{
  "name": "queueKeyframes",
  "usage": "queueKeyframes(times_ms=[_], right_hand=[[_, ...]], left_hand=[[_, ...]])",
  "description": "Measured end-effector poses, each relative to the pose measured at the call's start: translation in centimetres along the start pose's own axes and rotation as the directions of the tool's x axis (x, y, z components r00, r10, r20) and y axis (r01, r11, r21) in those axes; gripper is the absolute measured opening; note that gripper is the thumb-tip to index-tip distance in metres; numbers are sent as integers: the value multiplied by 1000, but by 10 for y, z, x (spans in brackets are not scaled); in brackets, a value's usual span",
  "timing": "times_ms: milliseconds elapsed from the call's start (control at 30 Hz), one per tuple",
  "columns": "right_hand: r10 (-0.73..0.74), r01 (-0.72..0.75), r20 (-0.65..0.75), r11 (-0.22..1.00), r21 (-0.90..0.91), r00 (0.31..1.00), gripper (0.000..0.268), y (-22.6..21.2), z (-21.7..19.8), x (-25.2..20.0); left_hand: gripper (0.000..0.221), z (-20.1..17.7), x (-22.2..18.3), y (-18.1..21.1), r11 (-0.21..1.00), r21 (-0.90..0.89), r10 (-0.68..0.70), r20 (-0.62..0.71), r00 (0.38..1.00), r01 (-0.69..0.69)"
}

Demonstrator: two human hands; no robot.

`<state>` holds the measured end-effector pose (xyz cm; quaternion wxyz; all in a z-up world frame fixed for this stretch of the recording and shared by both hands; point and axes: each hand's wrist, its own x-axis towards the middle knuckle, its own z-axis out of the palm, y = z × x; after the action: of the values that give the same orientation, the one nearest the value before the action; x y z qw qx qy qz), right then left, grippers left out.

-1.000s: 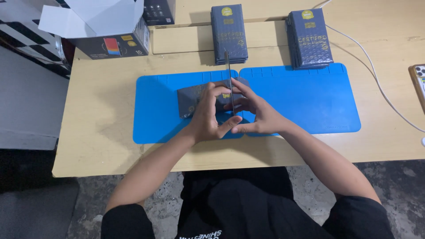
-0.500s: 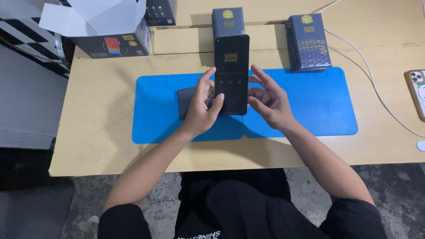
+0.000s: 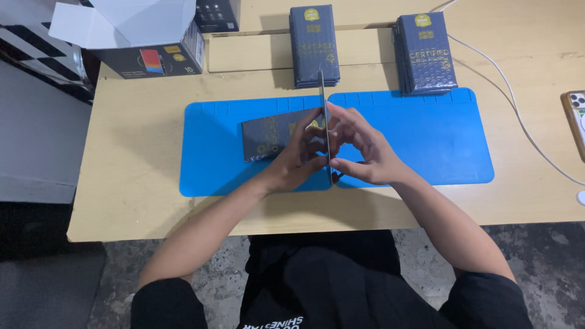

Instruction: The person is unboxing replacement smartphone screens, removing protective plastic films, and inspecting the front and back of the displays.

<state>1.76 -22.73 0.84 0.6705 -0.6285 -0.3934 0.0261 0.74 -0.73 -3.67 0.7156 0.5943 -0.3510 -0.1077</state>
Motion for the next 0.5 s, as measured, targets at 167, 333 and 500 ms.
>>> queueKeyframes(times_ms=[167, 333, 500], right_hand=[[47, -47, -3, 998, 48, 999, 100, 3, -5, -3], [33, -25, -84, 996, 85, 996, 90, 15, -12, -8], [69, -38, -173, 984, 174, 983, 76, 46, -27, -15]], left_hand=[[91, 3, -1, 7, 998, 41, -47, 74, 996, 44], [90, 9, -2, 14, 996, 40, -89, 101, 991, 85], [97, 12, -3, 12, 983, 102, -168, 145, 975, 154]])
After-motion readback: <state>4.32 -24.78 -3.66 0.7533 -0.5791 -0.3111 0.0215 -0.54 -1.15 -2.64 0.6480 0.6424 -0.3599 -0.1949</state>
